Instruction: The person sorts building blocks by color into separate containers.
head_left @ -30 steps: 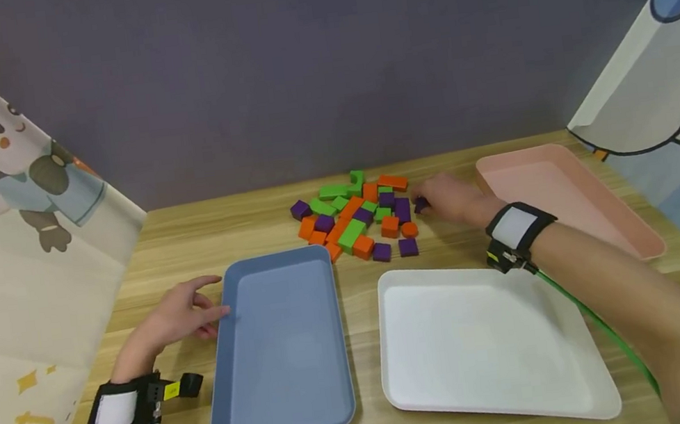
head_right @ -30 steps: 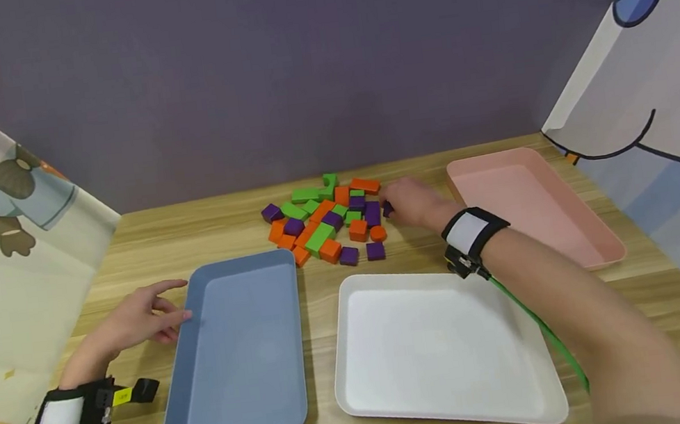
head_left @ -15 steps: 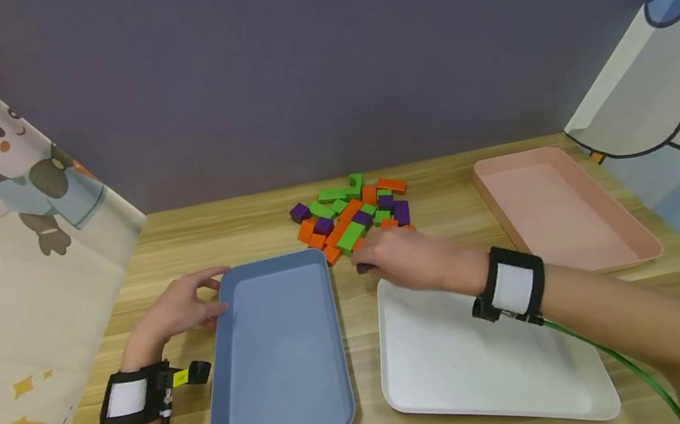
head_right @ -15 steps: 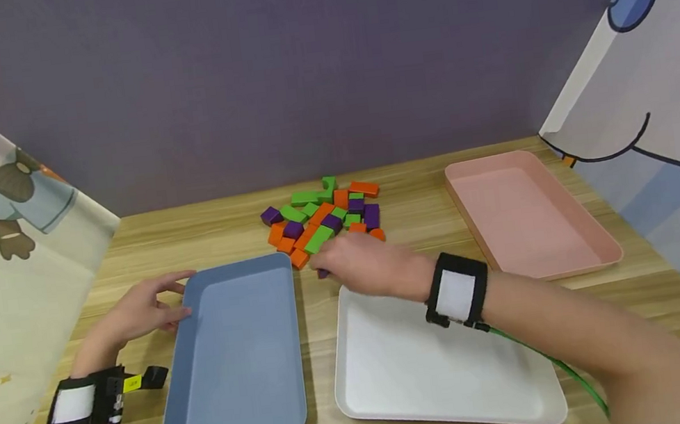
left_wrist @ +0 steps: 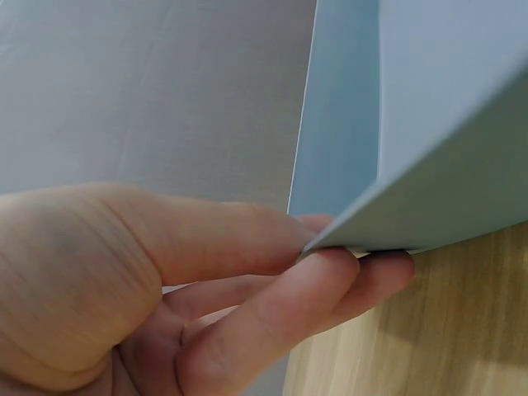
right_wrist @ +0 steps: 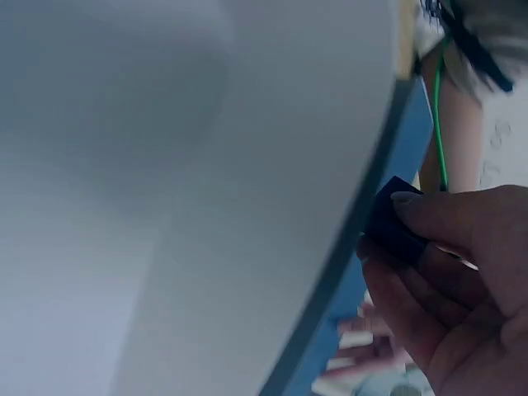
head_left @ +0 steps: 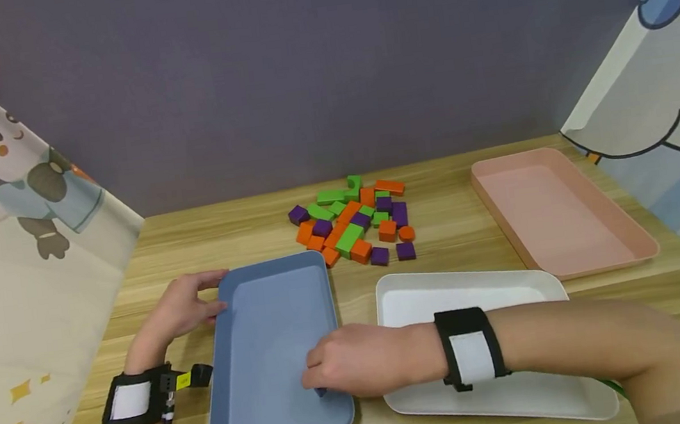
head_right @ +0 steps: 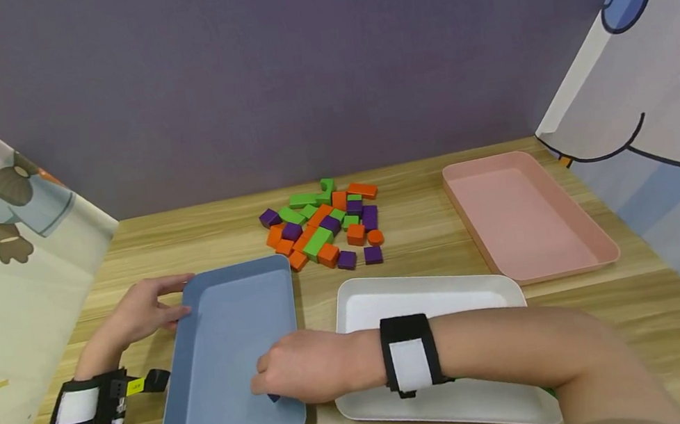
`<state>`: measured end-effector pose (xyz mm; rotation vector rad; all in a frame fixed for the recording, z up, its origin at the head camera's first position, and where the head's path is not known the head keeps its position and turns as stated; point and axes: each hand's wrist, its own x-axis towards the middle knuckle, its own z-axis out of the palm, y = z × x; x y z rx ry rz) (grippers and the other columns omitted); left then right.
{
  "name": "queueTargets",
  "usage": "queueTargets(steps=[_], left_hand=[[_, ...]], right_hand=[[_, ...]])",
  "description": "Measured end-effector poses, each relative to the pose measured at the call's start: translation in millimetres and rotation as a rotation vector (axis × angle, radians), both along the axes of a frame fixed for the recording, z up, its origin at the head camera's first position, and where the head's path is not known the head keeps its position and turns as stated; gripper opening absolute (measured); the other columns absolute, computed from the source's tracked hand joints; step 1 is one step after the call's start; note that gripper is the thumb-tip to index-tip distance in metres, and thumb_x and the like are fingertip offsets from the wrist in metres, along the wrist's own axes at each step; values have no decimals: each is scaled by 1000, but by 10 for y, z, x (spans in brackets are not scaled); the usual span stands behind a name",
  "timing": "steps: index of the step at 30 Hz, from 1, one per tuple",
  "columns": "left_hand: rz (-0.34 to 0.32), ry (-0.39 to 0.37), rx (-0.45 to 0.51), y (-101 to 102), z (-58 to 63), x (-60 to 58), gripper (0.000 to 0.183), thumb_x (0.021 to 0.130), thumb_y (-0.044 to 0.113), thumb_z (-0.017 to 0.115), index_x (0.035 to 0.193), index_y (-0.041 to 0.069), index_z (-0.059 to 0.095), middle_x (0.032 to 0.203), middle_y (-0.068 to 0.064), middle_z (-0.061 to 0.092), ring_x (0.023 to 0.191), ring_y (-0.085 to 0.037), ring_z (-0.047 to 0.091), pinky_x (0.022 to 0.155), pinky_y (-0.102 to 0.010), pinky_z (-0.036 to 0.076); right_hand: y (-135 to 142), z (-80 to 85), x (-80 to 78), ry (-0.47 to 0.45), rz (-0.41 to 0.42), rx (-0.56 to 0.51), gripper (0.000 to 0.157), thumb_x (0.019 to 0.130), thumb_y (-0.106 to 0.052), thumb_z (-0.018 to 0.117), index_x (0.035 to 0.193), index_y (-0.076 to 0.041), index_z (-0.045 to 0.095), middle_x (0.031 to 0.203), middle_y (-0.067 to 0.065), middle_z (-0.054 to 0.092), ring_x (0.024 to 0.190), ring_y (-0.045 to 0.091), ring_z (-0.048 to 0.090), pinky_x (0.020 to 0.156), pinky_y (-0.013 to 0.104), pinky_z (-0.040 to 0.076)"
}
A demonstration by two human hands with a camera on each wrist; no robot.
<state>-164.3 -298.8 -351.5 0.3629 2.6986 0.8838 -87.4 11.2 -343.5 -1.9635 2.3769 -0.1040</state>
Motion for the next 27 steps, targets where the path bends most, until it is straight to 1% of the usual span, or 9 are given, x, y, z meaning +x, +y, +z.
queueTargets(steps=[3,8,12,17,23,27], left_hand=[[3,-3,-4,15,2,-5,60,85,3,65,140,-6,44,130,-37,51,60,-18,66,59,-32,56],[-3,-1,-7,31,0,-18,59,84,3,66,139,-6,45,129,-37,52,59,-18,65,57,-32,56],[-6,6,-16,26,-19,-27,60,84,4,66,139,-5,45,129,-36,52,58,-16,65,57,-29,55],[-1,-2,-20,20,-31,-27,60,85,4,66,140,-5,44,131,-36,51,60,-15,66,58,-29,55],[15,-28,-20,-3,-57,-25,61,86,4,65,142,-3,43,134,-35,49,60,-14,66,59,-28,55],[15,-21,-11,-10,-58,-18,60,85,4,66,141,-4,44,134,-36,49,60,-15,66,59,-28,55]], right_hand=[[-70,-51,60,-5,25,47,18,93,-14,60,107,-22,66,91,-13,64,78,-4,54,69,9,46],[-114,-120,98,-39,13,76,15,92,-16,60,104,-24,65,85,-15,63,72,-6,51,64,10,45],[-111,-161,108,-26,2,74,13,92,-17,61,101,-25,65,81,-15,62,68,-6,50,61,10,45],[-124,-201,109,-48,-26,57,13,92,-17,61,101,-25,67,80,-15,64,67,-7,51,59,10,44],[-151,-262,116,-78,-62,2,17,90,-8,59,91,-24,67,70,-15,58,60,-8,46,53,10,39],[-170,-285,113,-103,-82,-1,19,89,-7,59,86,-24,66,66,-15,54,58,-8,44,52,11,37]])
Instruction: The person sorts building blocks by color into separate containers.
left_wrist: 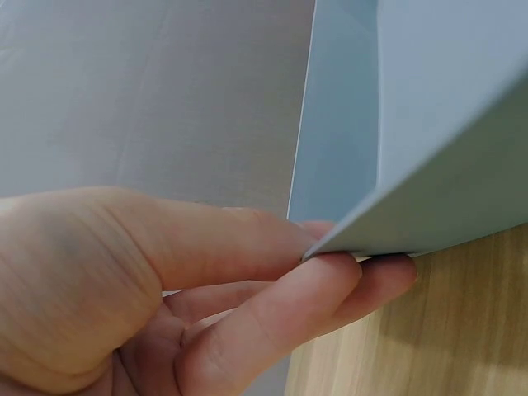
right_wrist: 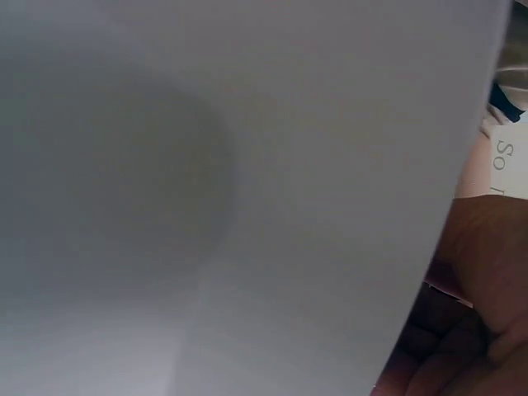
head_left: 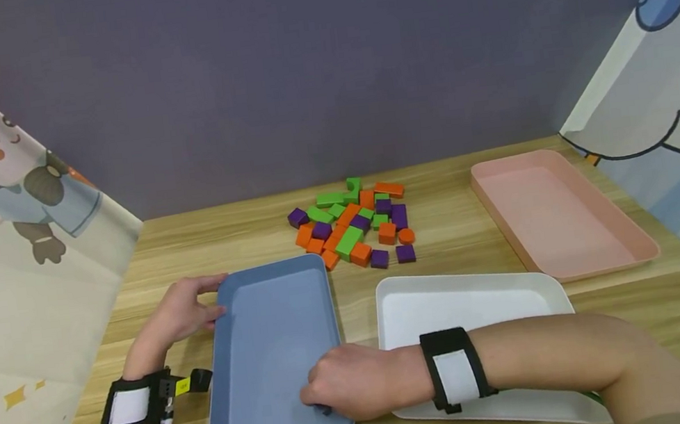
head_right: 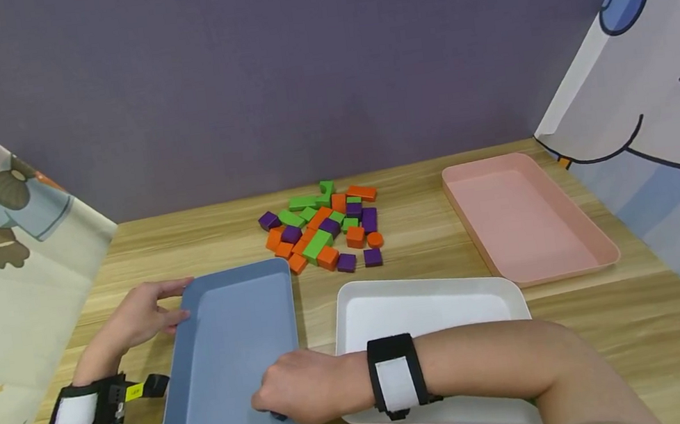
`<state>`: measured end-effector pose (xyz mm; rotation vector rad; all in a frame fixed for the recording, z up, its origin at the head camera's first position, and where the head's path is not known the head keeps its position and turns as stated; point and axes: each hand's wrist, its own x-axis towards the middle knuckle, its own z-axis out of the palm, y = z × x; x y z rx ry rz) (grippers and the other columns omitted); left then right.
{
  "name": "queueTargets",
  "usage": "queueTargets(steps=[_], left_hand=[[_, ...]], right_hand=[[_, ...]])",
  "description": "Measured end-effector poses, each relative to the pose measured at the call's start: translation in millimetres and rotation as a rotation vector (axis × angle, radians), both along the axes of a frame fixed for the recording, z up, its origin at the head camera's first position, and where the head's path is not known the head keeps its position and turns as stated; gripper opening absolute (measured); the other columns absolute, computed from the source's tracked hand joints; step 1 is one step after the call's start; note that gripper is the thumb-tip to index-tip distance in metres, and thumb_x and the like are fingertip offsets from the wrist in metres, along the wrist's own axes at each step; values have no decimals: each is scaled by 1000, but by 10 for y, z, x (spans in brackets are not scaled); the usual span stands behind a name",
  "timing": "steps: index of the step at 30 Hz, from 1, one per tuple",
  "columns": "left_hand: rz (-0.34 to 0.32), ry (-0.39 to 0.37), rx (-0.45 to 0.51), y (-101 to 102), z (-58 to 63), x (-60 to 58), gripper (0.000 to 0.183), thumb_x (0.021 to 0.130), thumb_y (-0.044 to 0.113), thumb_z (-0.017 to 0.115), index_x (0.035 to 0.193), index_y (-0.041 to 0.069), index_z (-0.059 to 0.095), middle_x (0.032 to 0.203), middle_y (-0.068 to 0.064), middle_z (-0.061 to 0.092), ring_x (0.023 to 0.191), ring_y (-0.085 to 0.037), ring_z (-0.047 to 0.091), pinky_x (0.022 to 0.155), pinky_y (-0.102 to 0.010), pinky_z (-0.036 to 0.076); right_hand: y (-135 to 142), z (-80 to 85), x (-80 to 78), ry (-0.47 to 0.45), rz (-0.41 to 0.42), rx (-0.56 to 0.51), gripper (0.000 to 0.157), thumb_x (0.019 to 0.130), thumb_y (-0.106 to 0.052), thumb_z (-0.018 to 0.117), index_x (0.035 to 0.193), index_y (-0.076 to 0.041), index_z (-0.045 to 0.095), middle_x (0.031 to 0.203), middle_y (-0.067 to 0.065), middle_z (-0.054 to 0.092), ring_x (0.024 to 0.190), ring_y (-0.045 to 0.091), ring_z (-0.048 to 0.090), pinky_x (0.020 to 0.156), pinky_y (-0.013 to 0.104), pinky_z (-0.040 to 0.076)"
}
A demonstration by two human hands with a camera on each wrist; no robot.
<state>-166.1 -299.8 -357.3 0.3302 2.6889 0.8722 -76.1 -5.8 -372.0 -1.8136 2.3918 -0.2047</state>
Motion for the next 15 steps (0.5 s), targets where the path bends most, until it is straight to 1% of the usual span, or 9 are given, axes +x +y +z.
queueTargets(steps=[3,7,9,11,15], left_hand=[[7,-3,7,4,8,9,61,85,4,66,141,-4,44,134,-35,49,60,-16,66,59,-27,55],[12,-12,12,15,20,15,61,85,5,66,141,-4,44,133,-36,49,60,-16,66,59,-29,55],[11,-10,9,18,26,15,61,85,5,66,141,-4,44,133,-36,49,60,-17,66,59,-30,55],[11,-8,7,17,27,13,61,85,4,66,141,-4,43,133,-36,49,60,-16,66,59,-31,56],[14,-12,5,11,23,7,61,85,2,64,142,-4,43,133,-36,49,60,-15,66,60,-32,56]], right_hand=[[-1,-1,-1,-18,0,7,17,88,-8,61,87,-24,66,67,-15,54,60,-8,44,53,11,38],[55,70,-26,-50,0,-6,11,90,-18,64,99,-23,67,81,-15,61,72,-9,49,63,9,43],[111,150,-62,-59,-11,-32,15,90,-22,64,105,-21,66,88,-14,63,77,-8,51,68,9,45],[178,254,-117,-54,-34,-71,20,90,-24,64,110,-20,66,94,-12,66,82,-5,54,73,10,47],[340,466,-296,-43,-124,-166,24,89,-20,66,112,-16,68,102,-5,69,90,2,61,79,15,50]])
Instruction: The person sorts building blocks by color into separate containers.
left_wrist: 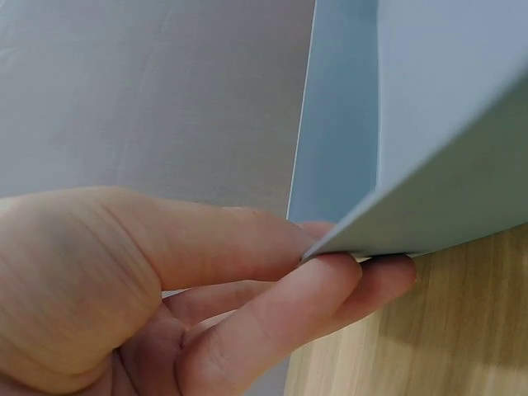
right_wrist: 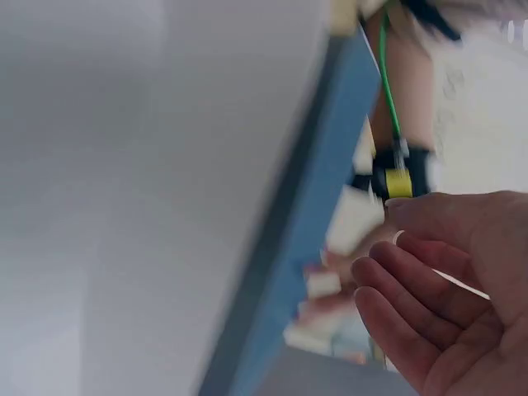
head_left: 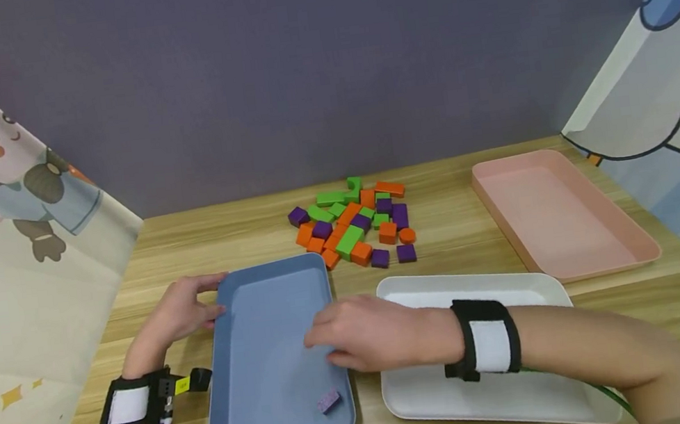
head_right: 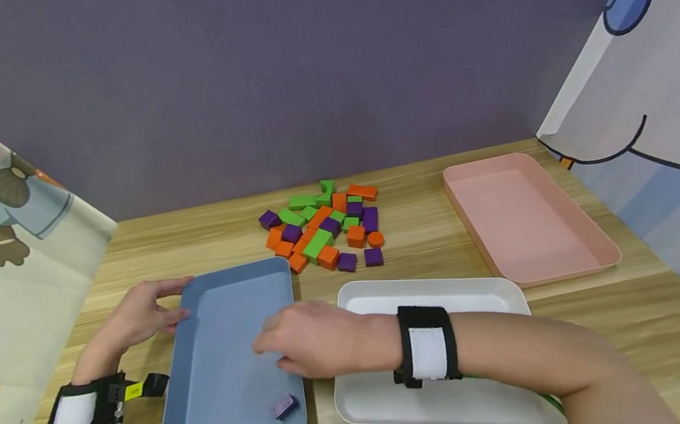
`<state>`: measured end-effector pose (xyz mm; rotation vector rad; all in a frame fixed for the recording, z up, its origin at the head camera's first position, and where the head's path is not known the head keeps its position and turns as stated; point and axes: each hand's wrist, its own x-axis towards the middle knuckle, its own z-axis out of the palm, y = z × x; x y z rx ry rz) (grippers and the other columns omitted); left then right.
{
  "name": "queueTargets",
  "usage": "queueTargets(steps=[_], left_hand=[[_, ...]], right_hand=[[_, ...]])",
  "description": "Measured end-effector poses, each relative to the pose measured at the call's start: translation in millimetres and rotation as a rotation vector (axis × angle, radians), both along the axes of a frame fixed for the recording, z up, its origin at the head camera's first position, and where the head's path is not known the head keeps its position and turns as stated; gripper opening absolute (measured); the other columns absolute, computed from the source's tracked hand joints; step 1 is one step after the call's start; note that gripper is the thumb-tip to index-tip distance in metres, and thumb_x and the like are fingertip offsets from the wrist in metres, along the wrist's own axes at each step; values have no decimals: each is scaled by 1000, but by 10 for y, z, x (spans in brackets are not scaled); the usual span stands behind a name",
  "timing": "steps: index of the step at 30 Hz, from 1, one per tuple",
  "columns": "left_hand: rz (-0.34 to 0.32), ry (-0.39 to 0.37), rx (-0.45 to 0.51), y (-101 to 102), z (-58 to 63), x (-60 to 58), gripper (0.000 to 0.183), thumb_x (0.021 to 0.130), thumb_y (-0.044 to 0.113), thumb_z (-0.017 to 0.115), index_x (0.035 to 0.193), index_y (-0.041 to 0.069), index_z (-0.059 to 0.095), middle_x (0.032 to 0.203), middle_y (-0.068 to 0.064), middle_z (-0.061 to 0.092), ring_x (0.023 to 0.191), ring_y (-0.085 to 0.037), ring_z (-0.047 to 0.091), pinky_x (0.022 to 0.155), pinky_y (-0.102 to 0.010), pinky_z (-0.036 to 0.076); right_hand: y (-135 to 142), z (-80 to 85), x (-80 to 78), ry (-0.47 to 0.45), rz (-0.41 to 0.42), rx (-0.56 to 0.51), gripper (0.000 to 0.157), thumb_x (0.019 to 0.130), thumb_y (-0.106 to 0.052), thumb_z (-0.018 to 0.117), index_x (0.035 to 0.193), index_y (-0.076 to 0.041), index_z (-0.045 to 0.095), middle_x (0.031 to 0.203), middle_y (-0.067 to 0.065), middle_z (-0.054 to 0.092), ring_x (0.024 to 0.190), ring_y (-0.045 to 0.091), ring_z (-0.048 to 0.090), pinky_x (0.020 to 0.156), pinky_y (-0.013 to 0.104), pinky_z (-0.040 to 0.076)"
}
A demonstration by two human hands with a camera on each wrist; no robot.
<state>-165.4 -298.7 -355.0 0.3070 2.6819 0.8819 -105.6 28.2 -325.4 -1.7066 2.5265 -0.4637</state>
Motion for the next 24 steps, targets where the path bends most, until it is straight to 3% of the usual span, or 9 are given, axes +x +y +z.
queueTargets(steps=[4,10,13,16,19,21,24], left_hand=[[4,-5,0,-8,-6,-11,61,85,1,63,142,-4,42,134,-36,48,60,-15,66,59,-31,56],[8,-5,-4,-7,-7,-15,61,85,2,63,142,-3,43,134,-35,49,60,-16,65,59,-31,56],[7,-8,-4,0,6,-13,61,85,1,63,142,-3,42,134,-36,48,60,-15,65,60,-31,56],[5,-8,-5,5,22,-10,61,85,1,63,142,-3,42,135,-36,47,61,-15,65,60,-31,56],[5,-9,0,7,28,-6,61,85,1,63,142,-3,42,135,-36,48,61,-15,65,60,-31,56],[5,-10,7,5,21,-5,60,85,1,63,142,-4,42,134,-36,48,61,-14,66,60,-31,56],[2,-7,19,4,0,-4,60,85,1,64,141,-4,43,134,-36,48,62,-14,66,59,-30,56]], right_hand=[[189,160,-295,34,-129,-73,25,86,-18,69,111,-14,70,105,-2,71,95,9,65,82,20,53],[580,224,-935,112,-308,-132,29,83,-19,73,110,-9,70,109,5,70,102,21,64,88,36,53],[810,152,-1227,106,-401,-100,44,82,-27,74,121,-9,65,130,14,59,122,31,53,102,47,45],[1030,31,-1448,68,-506,-2,64,82,-40,73,136,-13,54,153,17,33,138,38,32,112,58,29],[1209,-104,-1612,4,-587,93,80,80,-50,71,147,-19,41,161,15,13,145,40,16,114,63,17],[1297,-186,-1699,-43,-608,121,85,80,-52,70,150,-18,35,162,16,9,146,42,12,113,65,13],[1371,-267,-1777,-94,-635,162,86,82,-50,68,151,-13,32,160,20,14,144,43,15,114,63,15]])
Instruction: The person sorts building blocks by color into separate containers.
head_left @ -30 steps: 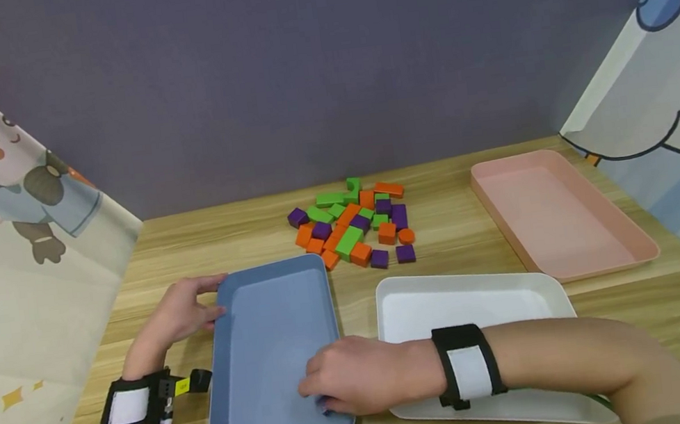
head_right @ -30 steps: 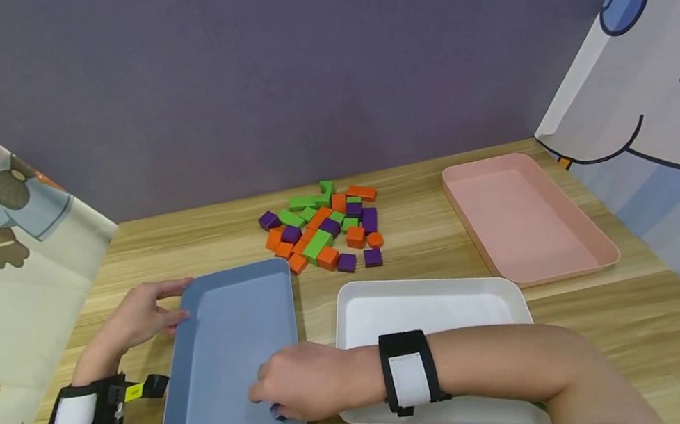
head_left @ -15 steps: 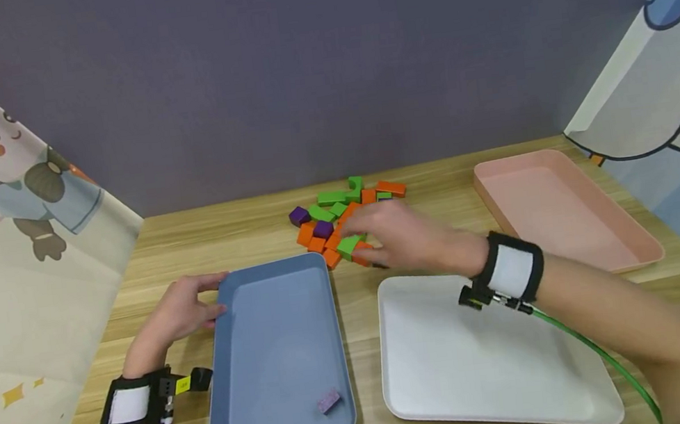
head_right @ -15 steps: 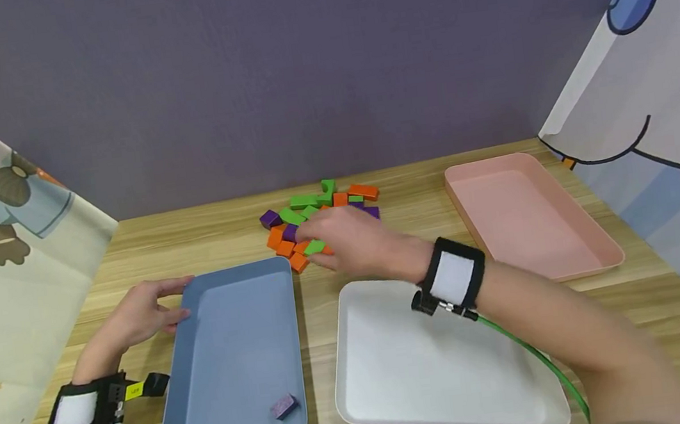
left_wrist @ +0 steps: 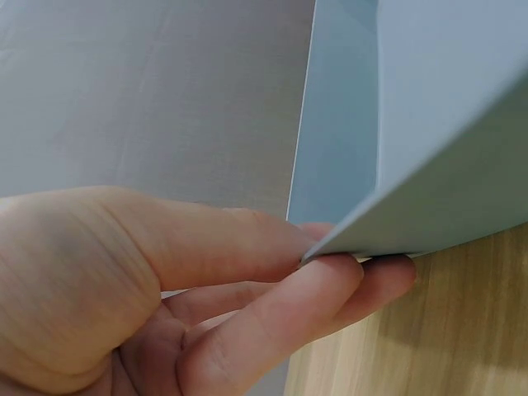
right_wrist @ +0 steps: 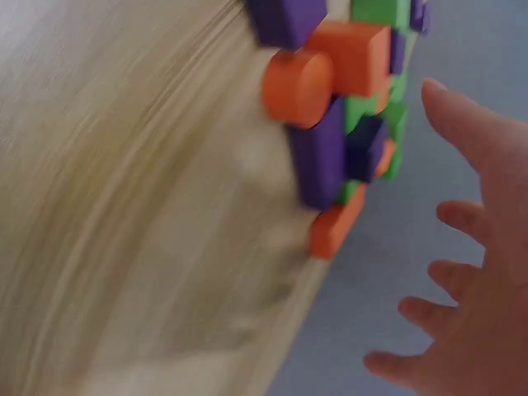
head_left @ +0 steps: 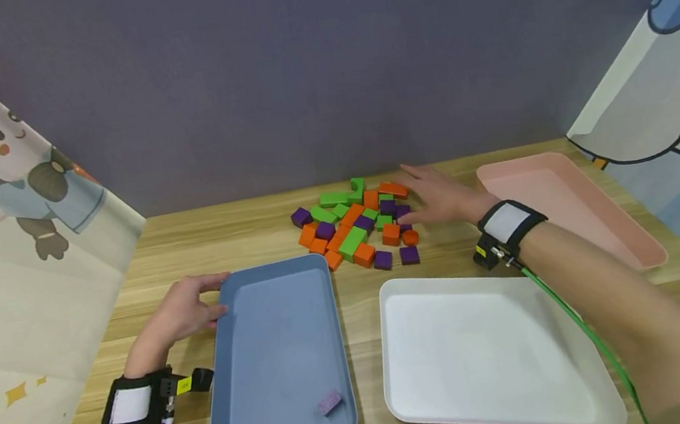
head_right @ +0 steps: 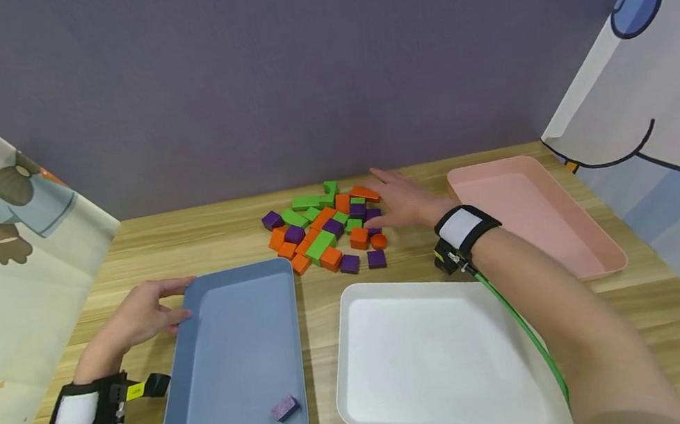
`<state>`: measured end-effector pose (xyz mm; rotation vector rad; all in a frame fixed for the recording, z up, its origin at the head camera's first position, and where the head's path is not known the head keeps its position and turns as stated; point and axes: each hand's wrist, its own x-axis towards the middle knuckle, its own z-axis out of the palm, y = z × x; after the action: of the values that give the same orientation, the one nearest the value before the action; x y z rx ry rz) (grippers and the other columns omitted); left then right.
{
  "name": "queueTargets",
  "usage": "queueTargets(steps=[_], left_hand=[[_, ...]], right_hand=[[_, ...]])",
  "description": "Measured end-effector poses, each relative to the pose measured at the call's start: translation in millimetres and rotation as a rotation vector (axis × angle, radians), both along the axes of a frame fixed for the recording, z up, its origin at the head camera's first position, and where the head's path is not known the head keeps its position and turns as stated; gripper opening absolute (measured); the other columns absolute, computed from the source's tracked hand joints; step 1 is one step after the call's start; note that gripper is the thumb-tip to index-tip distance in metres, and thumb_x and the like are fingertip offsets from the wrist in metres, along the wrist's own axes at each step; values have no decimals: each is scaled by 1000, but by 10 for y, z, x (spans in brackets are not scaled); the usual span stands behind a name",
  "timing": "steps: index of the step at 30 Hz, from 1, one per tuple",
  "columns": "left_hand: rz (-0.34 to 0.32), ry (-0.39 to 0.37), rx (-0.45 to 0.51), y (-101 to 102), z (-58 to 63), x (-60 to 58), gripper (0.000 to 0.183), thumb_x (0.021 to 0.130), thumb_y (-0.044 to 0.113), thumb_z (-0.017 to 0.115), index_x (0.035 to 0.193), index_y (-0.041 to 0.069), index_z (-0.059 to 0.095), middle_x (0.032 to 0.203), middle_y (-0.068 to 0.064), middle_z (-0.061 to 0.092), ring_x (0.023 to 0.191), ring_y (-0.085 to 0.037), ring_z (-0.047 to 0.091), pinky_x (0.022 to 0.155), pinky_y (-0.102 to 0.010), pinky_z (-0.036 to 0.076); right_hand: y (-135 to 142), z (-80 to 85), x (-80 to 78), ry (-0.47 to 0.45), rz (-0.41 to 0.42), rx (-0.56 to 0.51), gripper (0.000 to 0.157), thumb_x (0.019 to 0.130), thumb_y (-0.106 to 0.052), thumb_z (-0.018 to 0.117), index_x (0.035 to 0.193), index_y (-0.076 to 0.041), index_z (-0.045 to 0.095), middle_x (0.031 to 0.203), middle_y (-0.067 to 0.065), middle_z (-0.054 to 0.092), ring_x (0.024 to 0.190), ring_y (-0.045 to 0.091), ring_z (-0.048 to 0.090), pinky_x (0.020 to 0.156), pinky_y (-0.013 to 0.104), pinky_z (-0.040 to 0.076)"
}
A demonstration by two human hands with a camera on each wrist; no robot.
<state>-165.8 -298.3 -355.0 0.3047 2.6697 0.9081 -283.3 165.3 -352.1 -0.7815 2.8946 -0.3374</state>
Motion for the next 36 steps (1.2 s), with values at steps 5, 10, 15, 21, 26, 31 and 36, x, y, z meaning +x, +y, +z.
queueTargets(steps=[5,10,15,21,26,31,36], left_hand=[[-2,13,1,-1,-26,-2,60,85,2,65,141,-5,43,133,-37,49,62,-13,67,59,-29,56],[-1,14,-7,0,-28,-1,60,85,2,65,141,-4,43,133,-36,49,61,-13,66,58,-28,56],[0,17,-8,9,-25,6,60,85,3,66,140,-4,44,132,-36,50,61,-13,66,58,-28,55],[6,20,-13,6,-23,-3,60,84,2,66,140,-4,44,132,-36,50,60,-13,66,58,-27,55],[10,14,-22,4,-24,-10,60,84,2,65,140,-3,45,132,-36,50,60,-13,65,57,-28,55],[8,19,-25,11,-26,-7,60,84,3,67,140,-3,45,132,-36,51,59,-14,65,57,-28,55],[0,27,-28,8,-19,-1,61,84,4,67,140,-3,45,131,-35,51,58,-14,64,56,-27,54]], right_hand=[[-13,-100,-54,-36,-36,49,79,84,-44,69,144,-2,41,147,23,40,135,41,36,112,55,30],[-84,-244,-94,-45,-2,27,62,84,-33,70,132,1,51,128,19,58,113,31,55,100,47,45],[-145,-289,-84,-91,-15,-9,57,85,-28,69,130,3,51,125,21,59,107,31,57,97,47,47],[-145,-288,-78,-108,-45,-12,56,82,-27,73,127,-1,53,124,18,60,108,30,56,98,46,47],[-125,-252,-48,-100,-38,24,57,82,-29,74,127,0,56,124,19,60,109,31,56,99,47,46],[-106,-153,22,-57,-10,33,58,80,-30,74,127,1,59,117,18,64,98,29,59,86,41,52],[-184,57,151,-12,33,-11,53,80,-33,73,123,-3,65,89,10,66,61,17,49,54,28,40]])
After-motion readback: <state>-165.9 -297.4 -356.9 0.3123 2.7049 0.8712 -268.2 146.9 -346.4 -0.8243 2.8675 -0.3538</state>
